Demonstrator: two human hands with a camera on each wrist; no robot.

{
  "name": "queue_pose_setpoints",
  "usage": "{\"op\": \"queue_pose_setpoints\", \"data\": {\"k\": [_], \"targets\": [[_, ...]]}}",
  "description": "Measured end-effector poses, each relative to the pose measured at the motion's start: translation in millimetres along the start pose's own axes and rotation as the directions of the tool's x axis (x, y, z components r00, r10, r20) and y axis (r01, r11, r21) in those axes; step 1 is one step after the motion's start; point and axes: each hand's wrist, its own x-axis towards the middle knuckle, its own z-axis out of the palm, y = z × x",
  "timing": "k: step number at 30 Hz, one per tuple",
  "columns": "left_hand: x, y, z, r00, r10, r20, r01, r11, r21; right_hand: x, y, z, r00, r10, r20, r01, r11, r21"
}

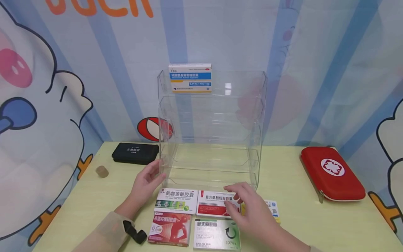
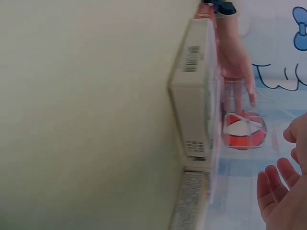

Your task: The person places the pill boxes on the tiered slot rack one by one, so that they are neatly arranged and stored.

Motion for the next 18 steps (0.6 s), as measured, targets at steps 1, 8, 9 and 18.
{"op": "queue_pose_setpoints", "data": {"k": [1, 8, 9, 18], "targets": [[-0.1, 0.0, -0.2, 1.000, -0.002, -0.001, 0.002, 1.000, -0.003, -4, 0, 0, 0.999, 0.031, 0.030, -0.031, 1.000, -0.004], [-0.4, 0.5, 0.7, 1.000, 0.003, -0.006, -0.003, 1.000, 0.011, -27, 3, -3, 0.965, 0.157, 0.212, -0.155, 0.988, -0.025], [-0.2, 0.1, 0.8, 1.000, 0.007, -0.008, -0.007, 1.000, 0.011, -29, 4, -5, 0.958, 0.163, 0.238, -0.159, 0.987, -0.036], [0.8, -0.9, -0.3, 1.000, 0.015, -0.004, -0.015, 1.000, 0.010, -36, 9, -13, 0.873, 0.237, 0.426, -0.200, 0.971, -0.130]]}}
